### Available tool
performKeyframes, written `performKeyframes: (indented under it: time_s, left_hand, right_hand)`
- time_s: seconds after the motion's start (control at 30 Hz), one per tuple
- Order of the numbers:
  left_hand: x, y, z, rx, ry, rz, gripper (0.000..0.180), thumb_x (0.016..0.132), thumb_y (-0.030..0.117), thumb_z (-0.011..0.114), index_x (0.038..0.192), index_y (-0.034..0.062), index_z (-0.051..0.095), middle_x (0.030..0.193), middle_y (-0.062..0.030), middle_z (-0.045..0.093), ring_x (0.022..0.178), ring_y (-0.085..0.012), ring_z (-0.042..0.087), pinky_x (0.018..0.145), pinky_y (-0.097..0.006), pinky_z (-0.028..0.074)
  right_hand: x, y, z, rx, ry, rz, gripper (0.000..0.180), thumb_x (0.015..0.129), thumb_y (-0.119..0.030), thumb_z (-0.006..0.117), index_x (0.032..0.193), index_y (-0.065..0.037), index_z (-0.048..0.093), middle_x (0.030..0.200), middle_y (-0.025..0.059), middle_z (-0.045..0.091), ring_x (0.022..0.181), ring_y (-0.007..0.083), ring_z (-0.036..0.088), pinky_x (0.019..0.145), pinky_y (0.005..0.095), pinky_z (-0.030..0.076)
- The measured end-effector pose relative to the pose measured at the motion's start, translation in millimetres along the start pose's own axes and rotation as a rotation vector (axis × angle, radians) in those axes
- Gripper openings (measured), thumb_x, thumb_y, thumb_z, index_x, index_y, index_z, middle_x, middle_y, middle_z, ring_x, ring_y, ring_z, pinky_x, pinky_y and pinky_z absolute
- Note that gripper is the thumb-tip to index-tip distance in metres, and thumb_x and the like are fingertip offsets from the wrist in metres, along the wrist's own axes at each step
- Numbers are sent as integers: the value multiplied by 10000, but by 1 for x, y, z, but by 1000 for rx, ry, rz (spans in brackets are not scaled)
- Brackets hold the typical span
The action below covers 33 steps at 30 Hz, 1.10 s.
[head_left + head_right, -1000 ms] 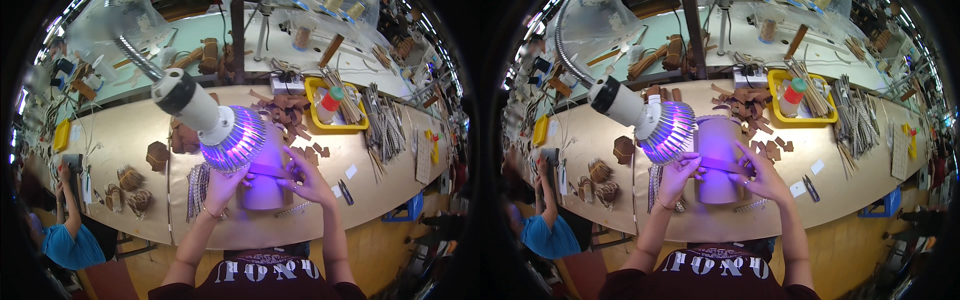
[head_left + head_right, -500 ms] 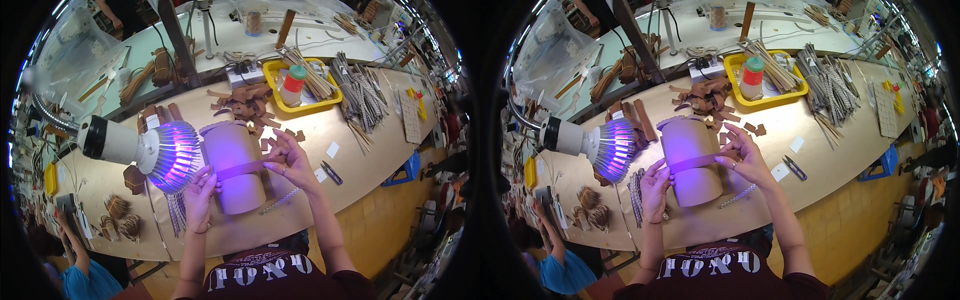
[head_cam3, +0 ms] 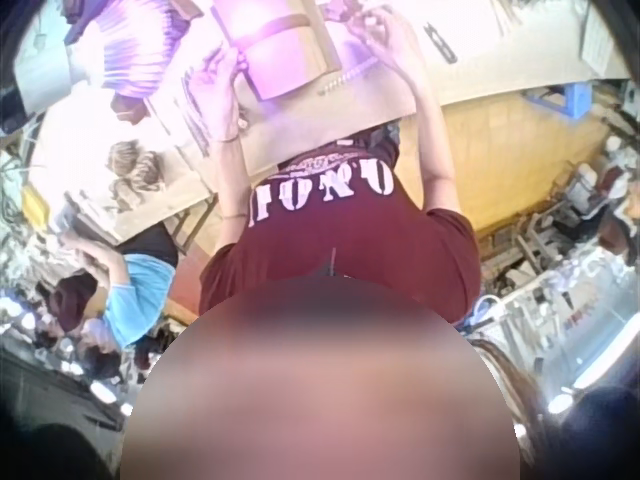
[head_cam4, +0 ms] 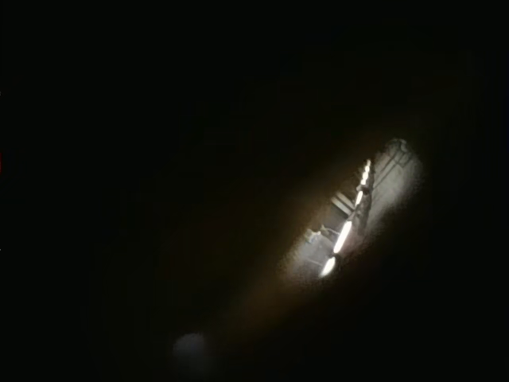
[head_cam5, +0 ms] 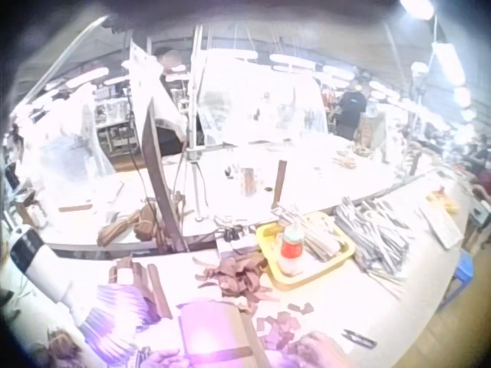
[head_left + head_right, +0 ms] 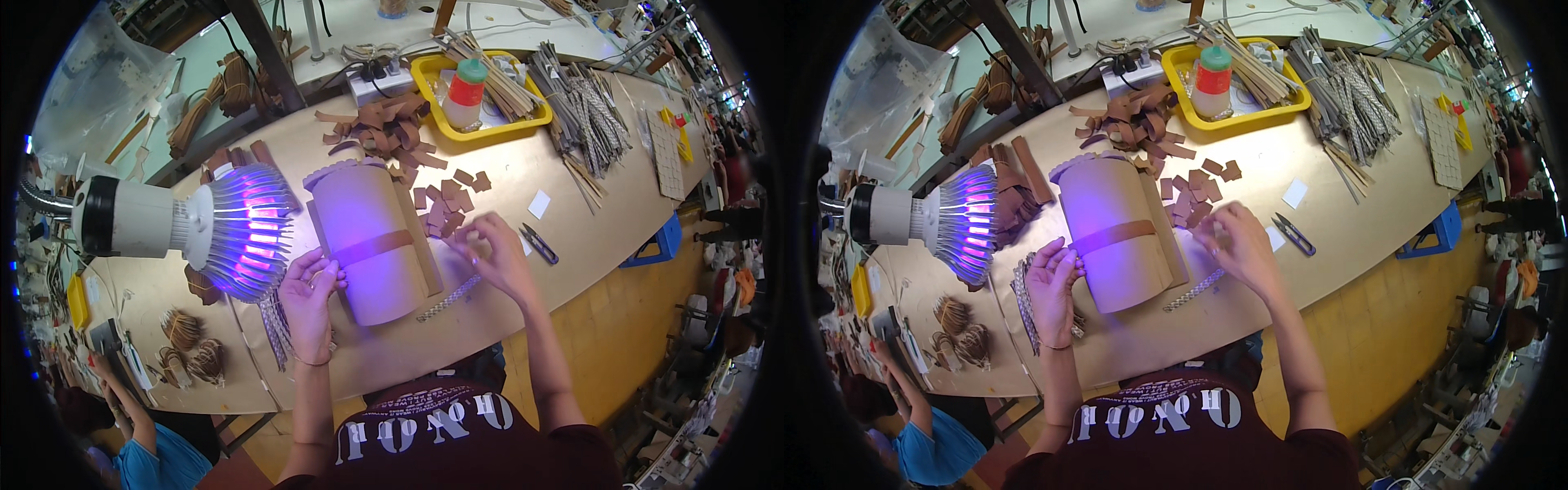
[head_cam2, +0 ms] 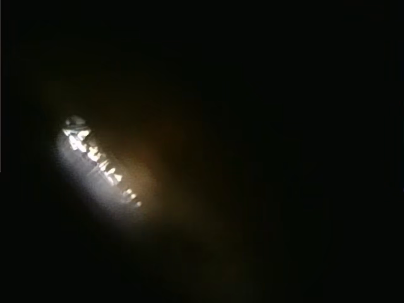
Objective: The person repeatedly measures and cuts braided cords using a utility knife, then wraps each piece around a cardboard tube under a UV lamp. They handle small cardboard pieces and bundles of cords, stacking finished units on the table.
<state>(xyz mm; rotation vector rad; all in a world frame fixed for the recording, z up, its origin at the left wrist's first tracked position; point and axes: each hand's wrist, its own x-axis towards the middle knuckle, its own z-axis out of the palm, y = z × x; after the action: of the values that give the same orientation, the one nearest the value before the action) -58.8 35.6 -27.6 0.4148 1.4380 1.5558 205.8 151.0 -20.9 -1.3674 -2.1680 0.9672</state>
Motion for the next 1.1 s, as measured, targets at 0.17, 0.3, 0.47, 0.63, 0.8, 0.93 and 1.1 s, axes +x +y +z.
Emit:
performKeyframes:
  time_s: [0.17,0.3,0.47,0.63,0.8,0.93,1.1]
  left_hand:
    - [-2,3,3,-42,4,8,299,910,17,614,1193,-34,532,1004,-84,617,800,-126,622,692,-234,515]
    - [-17,5,1,62,131,187,259,924,12,585,1174,-38,541,1032,-92,600,816,-114,591,691,-236,483]
    - [-40,14,-6,190,161,457,188,933,-7,550,1119,-28,557,1057,-92,592,833,-121,586,731,-247,480]
    - [-56,18,-1,235,54,553,147,908,-42,557,1054,-38,557,1077,-113,558,863,-159,598,795,-276,497]
    - [-59,15,-3,261,74,643,147,895,-60,550,1040,-44,557,1084,-129,539,860,-165,592,799,-283,501]
    - [-61,16,-9,245,55,587,141,892,-61,556,1031,-39,562,1069,-118,543,856,-159,591,806,-285,505]
    - [-58,32,1,103,-212,294,252,910,-14,582,1160,-40,558,1118,-134,592,972,-178,622,828,-290,513]
  right_hand:
    - [-47,1,-6,-370,-226,-147,240,786,-243,740,972,-108,670,988,101,567,1039,277,523,909,400,424]
    - [-58,0,2,-390,-291,-102,226,788,-258,726,945,-113,653,1025,71,569,1061,246,512,894,382,401]
    - [-60,-17,-26,-371,-507,-85,238,791,-270,724,953,-121,633,1034,48,576,1026,234,527,845,360,398]
    - [-56,-23,-23,-415,-341,-209,275,790,-278,731,984,-115,622,1028,75,578,994,259,539,854,388,414]
    - [-63,6,13,-278,-352,-128,312,778,-266,747,997,-94,608,1013,86,579,971,282,545,839,393,449]
    - [-72,3,10,-144,-439,41,290,804,-218,750,1002,-71,596,880,74,635,820,257,611,729,354,488]
    - [-55,-53,-19,676,-396,302,232,873,-156,721,1017,-17,604,753,43,671,684,114,633,612,256,476]
